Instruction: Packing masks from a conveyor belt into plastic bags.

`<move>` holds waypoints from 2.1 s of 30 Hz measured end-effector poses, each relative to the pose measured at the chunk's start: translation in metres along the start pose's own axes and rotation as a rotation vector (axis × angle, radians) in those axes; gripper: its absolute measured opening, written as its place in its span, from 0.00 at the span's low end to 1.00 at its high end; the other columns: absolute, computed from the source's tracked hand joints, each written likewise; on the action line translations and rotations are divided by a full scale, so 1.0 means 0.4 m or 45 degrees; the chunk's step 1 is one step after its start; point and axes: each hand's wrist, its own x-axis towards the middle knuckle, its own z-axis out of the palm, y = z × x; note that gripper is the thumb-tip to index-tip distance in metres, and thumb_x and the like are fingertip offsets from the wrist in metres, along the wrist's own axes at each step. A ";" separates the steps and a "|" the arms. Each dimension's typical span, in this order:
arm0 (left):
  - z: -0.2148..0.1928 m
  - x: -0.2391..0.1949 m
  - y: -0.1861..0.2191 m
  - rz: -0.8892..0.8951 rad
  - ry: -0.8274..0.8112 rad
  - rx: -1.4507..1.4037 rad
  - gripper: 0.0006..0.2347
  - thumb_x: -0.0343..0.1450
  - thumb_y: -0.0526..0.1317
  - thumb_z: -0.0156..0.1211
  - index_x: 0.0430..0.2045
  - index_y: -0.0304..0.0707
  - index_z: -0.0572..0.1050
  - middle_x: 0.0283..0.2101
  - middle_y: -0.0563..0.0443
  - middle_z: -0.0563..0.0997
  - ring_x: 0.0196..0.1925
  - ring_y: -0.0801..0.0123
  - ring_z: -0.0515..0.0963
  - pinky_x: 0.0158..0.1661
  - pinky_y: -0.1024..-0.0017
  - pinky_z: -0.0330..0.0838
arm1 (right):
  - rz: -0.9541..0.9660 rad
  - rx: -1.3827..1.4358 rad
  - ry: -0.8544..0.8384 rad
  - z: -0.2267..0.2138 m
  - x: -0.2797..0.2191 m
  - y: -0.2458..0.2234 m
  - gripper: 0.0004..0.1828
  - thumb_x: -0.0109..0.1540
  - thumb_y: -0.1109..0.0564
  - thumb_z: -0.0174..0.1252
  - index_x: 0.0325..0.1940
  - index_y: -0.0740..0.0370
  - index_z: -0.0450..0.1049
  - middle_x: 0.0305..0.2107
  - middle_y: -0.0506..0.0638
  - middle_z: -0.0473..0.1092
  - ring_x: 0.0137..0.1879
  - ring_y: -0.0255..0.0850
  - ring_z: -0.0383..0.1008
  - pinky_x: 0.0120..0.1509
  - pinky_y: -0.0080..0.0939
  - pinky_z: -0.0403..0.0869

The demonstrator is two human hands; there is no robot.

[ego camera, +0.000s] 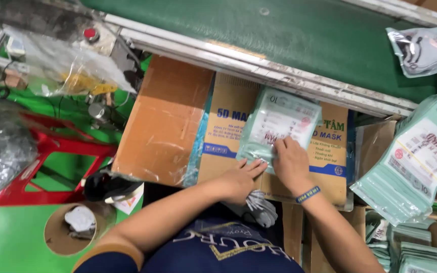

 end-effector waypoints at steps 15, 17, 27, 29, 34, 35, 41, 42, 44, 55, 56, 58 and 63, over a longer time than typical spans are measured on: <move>-0.181 -0.174 -0.144 0.126 0.543 -1.045 0.17 0.67 0.39 0.66 0.51 0.44 0.79 0.41 0.45 0.87 0.43 0.61 0.84 0.46 0.67 0.75 | 0.420 1.160 -0.425 -0.251 0.035 -0.040 0.15 0.59 0.64 0.58 0.47 0.61 0.84 0.21 0.52 0.71 0.28 0.28 0.63 0.30 0.36 0.63; -0.162 -0.164 -0.148 0.057 0.638 -0.935 0.16 0.67 0.38 0.66 0.50 0.44 0.80 0.41 0.44 0.86 0.44 0.64 0.83 0.46 0.67 0.76 | 0.424 0.927 -0.323 -0.242 0.033 -0.086 0.15 0.59 0.61 0.60 0.49 0.61 0.84 0.19 0.54 0.72 0.26 0.33 0.65 0.30 0.38 0.65; -0.020 -0.099 -0.066 -0.100 0.993 -2.817 0.12 0.67 0.34 0.63 0.45 0.36 0.79 0.44 0.53 0.85 0.46 0.70 0.84 0.47 0.69 0.79 | 0.025 0.553 0.322 -0.079 -0.036 -0.238 0.29 0.63 0.65 0.56 0.70 0.66 0.66 0.28 0.58 0.70 0.29 0.51 0.73 0.35 0.48 0.72; 0.047 -0.057 -0.087 -0.113 1.132 -2.578 0.12 0.70 0.33 0.63 0.46 0.30 0.78 0.45 0.48 0.84 0.46 0.68 0.83 0.46 0.69 0.78 | -0.130 0.605 0.269 -0.107 -0.051 -0.294 0.32 0.61 0.64 0.56 0.70 0.71 0.63 0.28 0.60 0.69 0.30 0.53 0.73 0.36 0.49 0.72; 0.063 -0.042 -0.070 -0.094 1.082 -2.517 0.13 0.71 0.31 0.62 0.50 0.30 0.77 0.51 0.44 0.81 0.48 0.66 0.81 0.47 0.69 0.76 | -0.067 0.684 0.297 -0.119 -0.092 -0.290 0.33 0.60 0.66 0.55 0.70 0.75 0.63 0.33 0.63 0.71 0.35 0.55 0.73 0.39 0.50 0.73; 0.074 -0.043 -0.078 0.048 0.917 -2.715 0.13 0.72 0.33 0.61 0.51 0.33 0.77 0.51 0.45 0.80 0.49 0.65 0.81 0.50 0.67 0.76 | -0.222 0.876 0.062 -0.132 -0.118 -0.296 0.23 0.60 0.65 0.59 0.60 0.69 0.70 0.32 0.60 0.72 0.36 0.52 0.75 0.41 0.48 0.74; 0.100 -0.109 0.006 0.292 0.717 -1.108 0.18 0.68 0.39 0.64 0.52 0.32 0.74 0.54 0.36 0.79 0.55 0.55 0.78 0.54 0.60 0.73 | -0.488 0.874 -0.051 -0.300 -0.055 -0.232 0.28 0.50 0.55 0.71 0.52 0.67 0.74 0.44 0.59 0.75 0.50 0.50 0.76 0.54 0.47 0.73; 0.072 -0.132 0.046 0.113 0.599 -1.036 0.18 0.70 0.40 0.62 0.54 0.33 0.74 0.54 0.35 0.79 0.56 0.51 0.78 0.54 0.59 0.72 | -0.278 1.085 -0.399 -0.293 -0.047 -0.188 0.28 0.49 0.57 0.75 0.50 0.70 0.77 0.43 0.56 0.78 0.48 0.41 0.79 0.52 0.40 0.76; 0.058 -0.153 0.055 -0.072 0.428 -0.715 0.13 0.73 0.43 0.60 0.49 0.37 0.77 0.51 0.36 0.81 0.54 0.50 0.80 0.54 0.58 0.73 | 0.040 1.193 -0.589 -0.244 -0.061 -0.168 0.21 0.52 0.59 0.73 0.47 0.68 0.79 0.37 0.52 0.78 0.40 0.37 0.77 0.44 0.37 0.75; -0.178 -0.272 0.093 -0.077 1.269 -0.405 0.17 0.65 0.43 0.68 0.43 0.31 0.76 0.38 0.45 0.75 0.44 0.53 0.72 0.45 0.58 0.62 | 0.182 1.475 -0.213 -0.229 -0.081 -0.157 0.04 0.61 0.64 0.64 0.38 0.69 0.80 0.27 0.45 0.72 0.32 0.27 0.66 0.34 0.29 0.64; -0.175 -0.269 0.095 -0.091 1.180 -0.412 0.11 0.67 0.41 0.66 0.39 0.36 0.77 0.37 0.48 0.77 0.44 0.56 0.73 0.45 0.59 0.61 | 0.115 1.453 -0.158 -0.238 -0.079 -0.163 0.04 0.61 0.64 0.64 0.38 0.69 0.79 0.28 0.45 0.73 0.33 0.27 0.66 0.36 0.29 0.65; -0.178 -0.270 0.094 -0.101 1.092 -0.409 0.06 0.69 0.39 0.64 0.35 0.40 0.79 0.37 0.52 0.78 0.44 0.59 0.74 0.45 0.60 0.60 | 0.045 1.432 -0.095 -0.250 -0.079 -0.161 0.03 0.61 0.65 0.63 0.38 0.69 0.79 0.29 0.44 0.73 0.34 0.28 0.67 0.37 0.28 0.66; -0.190 -0.293 0.064 -0.012 1.057 -0.350 0.05 0.71 0.40 0.64 0.30 0.39 0.77 0.32 0.49 0.77 0.40 0.56 0.75 0.44 0.59 0.62 | 0.178 1.458 0.011 -0.307 -0.092 -0.149 0.04 0.59 0.67 0.63 0.38 0.71 0.78 0.31 0.46 0.75 0.36 0.30 0.70 0.39 0.29 0.68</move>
